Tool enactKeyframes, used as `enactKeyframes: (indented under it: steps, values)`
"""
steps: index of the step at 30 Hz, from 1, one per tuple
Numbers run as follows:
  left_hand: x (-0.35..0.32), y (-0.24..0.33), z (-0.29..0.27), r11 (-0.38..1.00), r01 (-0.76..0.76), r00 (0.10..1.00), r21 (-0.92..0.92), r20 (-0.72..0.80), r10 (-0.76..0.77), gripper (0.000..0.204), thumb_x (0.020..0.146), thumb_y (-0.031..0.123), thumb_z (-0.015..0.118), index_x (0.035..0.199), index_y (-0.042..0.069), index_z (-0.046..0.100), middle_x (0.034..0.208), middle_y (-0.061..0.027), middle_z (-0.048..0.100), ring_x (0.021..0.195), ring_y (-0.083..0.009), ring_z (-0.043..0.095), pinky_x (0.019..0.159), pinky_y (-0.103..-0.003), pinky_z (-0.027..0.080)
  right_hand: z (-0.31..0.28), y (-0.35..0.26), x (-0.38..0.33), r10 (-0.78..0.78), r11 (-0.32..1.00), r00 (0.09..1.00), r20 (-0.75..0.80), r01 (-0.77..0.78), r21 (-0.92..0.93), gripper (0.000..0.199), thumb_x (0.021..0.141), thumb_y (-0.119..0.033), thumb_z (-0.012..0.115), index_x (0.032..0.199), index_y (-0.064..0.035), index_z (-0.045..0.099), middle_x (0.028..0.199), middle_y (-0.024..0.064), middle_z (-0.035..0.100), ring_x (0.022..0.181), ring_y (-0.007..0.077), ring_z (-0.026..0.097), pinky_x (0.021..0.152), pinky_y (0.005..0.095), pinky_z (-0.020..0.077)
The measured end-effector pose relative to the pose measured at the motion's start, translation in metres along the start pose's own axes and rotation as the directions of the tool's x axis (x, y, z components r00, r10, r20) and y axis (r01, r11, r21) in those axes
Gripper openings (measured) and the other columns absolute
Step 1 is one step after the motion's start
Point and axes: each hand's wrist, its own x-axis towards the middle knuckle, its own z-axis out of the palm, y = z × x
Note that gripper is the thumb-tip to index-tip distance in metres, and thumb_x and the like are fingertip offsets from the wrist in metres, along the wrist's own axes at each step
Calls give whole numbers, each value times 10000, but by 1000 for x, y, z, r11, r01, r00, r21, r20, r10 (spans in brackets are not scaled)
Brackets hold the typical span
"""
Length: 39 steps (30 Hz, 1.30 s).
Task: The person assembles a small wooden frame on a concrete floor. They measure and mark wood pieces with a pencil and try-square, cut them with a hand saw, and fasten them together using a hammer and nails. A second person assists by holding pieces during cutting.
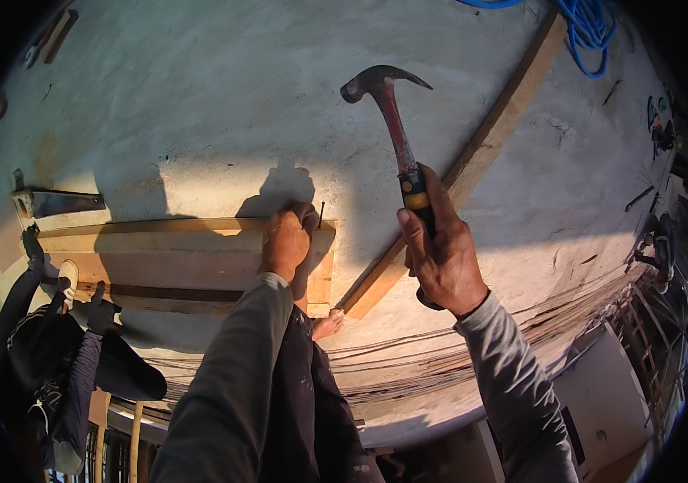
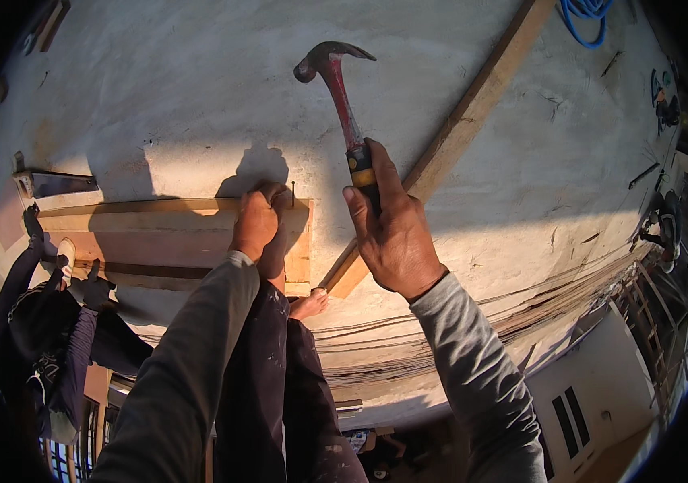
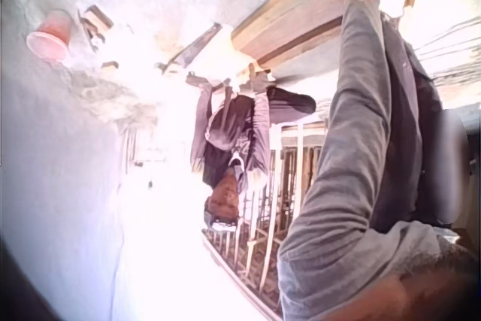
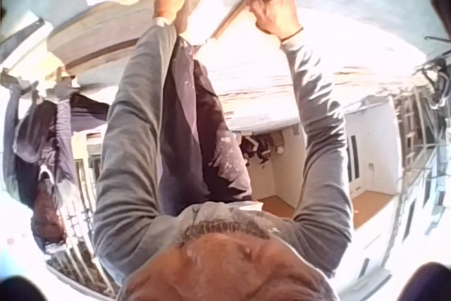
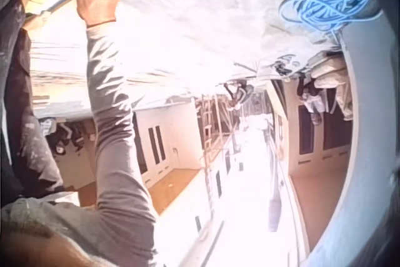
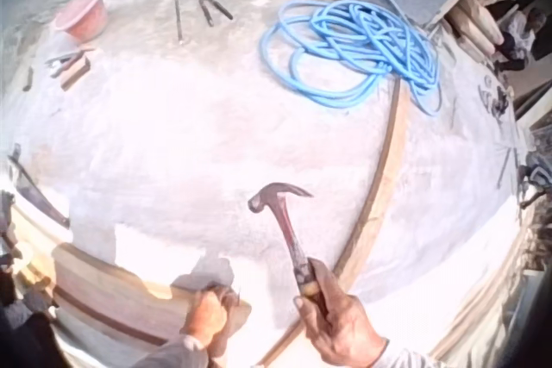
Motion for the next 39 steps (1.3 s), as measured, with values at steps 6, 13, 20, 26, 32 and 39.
enactKeyframes:
  steps: [6,13,20,26,32,39]
  values:
    - [-29,-55,-69,885,-294,892,361,-229,389,391,765,128,669,1128,-16,690,1200,-158,642,1151,-359,583,1014,-438,455,0,-8,-2,-190,909,916,354,300,-290,540,1007,-79,553,1493,0,331,847,224,650,757,294,708,627,375,540]
    - [-52,-85,-69,908,-270,956,320,-21,292,684,740,43,747,1385,24,519,1444,-151,468,1403,-375,395,1139,-432,393,0,7,-1,-15,987,999,-44,22,156,559,1002,-76,557,1501,2,320,824,215,645,731,224,697,584,351,523]
    - [-53,-90,-69,913,-318,946,258,19,324,813,727,5,755,1460,28,403,1493,-172,398,1457,-391,329,1173,-427,366,-2,5,5,-114,974,987,112,133,-186,548,1052,-174,498,1521,13,286,805,145,640,669,203,653,616,339,539]
    - [-52,-91,-80,918,-346,938,194,55,342,823,725,2,761,1461,-18,391,1491,-212,381,1461,-419,303,1191,-436,342,2,-1,1,-105,952,943,315,187,-244,645,1001,-103,546,1547,7,220,995,289,703,835,405,731,751,428,588]
    - [-53,-89,-81,939,-311,950,146,71,304,842,717,-22,723,1481,-5,370,1491,-200,398,1460,-399,315,1176,-414,361,11,3,0,6,1000,996,-84,-3,31,571,1032,-162,534,1516,18,290,915,209,673,727,269,688,691,369,565]
    - [-47,-87,-85,927,-353,936,125,51,349,787,726,-23,691,1462,-27,411,1492,-205,408,1454,-403,330,1167,-427,371,10,0,0,11,895,934,358,150,-420,536,1016,-101,541,1503,10,345,875,186,664,743,238,688,680,333,552]
